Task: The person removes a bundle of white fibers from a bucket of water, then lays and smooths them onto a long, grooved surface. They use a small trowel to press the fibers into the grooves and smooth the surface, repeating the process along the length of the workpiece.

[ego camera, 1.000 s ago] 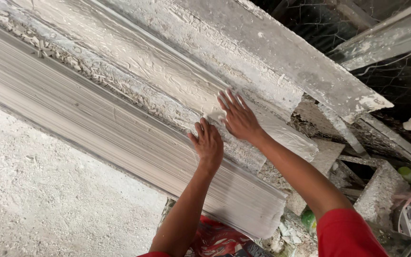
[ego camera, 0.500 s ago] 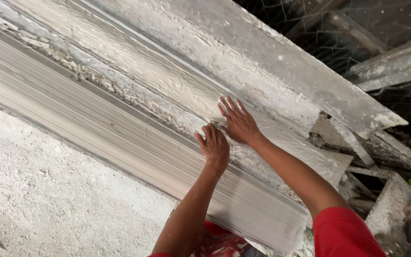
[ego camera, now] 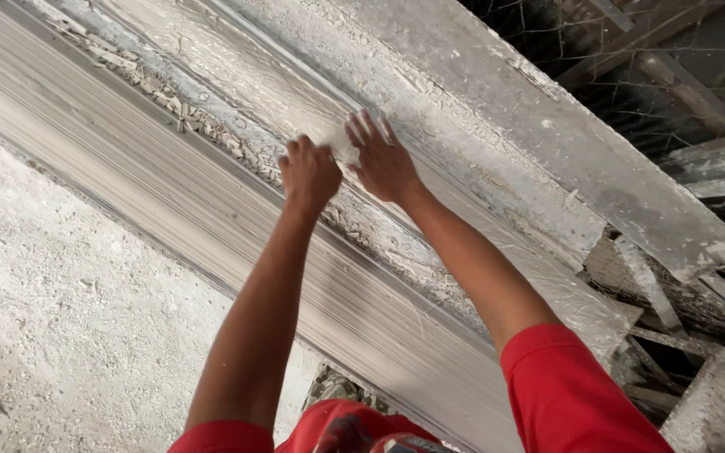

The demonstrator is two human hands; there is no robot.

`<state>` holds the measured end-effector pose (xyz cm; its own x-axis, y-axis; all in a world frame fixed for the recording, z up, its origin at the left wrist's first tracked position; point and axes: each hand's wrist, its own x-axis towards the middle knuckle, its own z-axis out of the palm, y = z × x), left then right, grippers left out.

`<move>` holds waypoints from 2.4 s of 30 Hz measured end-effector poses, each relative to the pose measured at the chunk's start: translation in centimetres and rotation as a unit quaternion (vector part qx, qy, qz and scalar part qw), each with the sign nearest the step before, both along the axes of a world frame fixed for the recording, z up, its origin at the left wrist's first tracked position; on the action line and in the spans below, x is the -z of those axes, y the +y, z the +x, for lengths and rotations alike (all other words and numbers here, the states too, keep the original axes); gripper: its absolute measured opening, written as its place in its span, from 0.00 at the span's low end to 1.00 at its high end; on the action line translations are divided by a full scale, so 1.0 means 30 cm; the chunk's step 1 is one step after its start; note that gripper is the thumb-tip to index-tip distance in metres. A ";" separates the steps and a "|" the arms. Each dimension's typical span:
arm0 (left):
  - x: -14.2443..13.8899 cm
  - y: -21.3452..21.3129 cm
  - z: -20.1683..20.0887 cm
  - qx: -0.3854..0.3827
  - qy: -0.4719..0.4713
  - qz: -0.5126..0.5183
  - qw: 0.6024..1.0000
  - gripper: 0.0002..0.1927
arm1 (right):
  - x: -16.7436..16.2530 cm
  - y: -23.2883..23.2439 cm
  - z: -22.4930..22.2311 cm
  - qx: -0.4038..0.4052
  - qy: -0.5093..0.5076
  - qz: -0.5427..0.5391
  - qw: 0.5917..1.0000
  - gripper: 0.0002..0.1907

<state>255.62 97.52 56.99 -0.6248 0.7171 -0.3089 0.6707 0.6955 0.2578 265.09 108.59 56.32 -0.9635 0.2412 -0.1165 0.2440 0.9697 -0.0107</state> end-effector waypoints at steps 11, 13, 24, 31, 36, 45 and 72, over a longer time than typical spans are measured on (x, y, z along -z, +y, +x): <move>0.154 -0.076 0.295 0.061 -0.006 0.015 0.998 0.18 | 0.103 0.045 0.360 -0.019 -0.060 0.022 0.998 0.43; 0.153 -0.074 0.298 0.049 0.013 0.001 0.999 0.20 | 0.127 0.042 0.338 -0.014 -0.071 0.043 0.996 0.44; 0.095 -0.071 -0.153 -0.008 0.092 -0.061 0.994 0.24 | 0.115 -0.034 -0.384 -0.026 0.015 0.019 0.999 0.42; 0.021 -0.125 -0.574 0.003 0.144 -0.063 0.988 0.26 | 0.036 -0.098 -0.801 -0.039 0.041 0.028 0.998 0.42; -0.045 -0.126 -0.894 0.031 0.144 -0.057 0.987 0.19 | -0.038 -0.130 -1.101 -0.018 0.015 -0.009 1.000 0.42; -0.055 -0.141 -1.260 -0.098 0.059 0.182 0.977 0.21 | 0.001 -0.068 -1.243 -0.024 -0.015 -0.011 1.000 0.39; 0.098 -0.315 -2.234 0.051 0.119 -0.068 0.989 0.27 | 0.078 -0.273 -2.461 -0.031 0.021 0.038 0.999 0.42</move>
<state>188.60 88.06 54.05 -0.6176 0.7426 -0.2590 0.7701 0.6379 -0.0074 191.27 100.41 53.99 -0.9807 0.1868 -0.0585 0.1836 0.9814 0.0553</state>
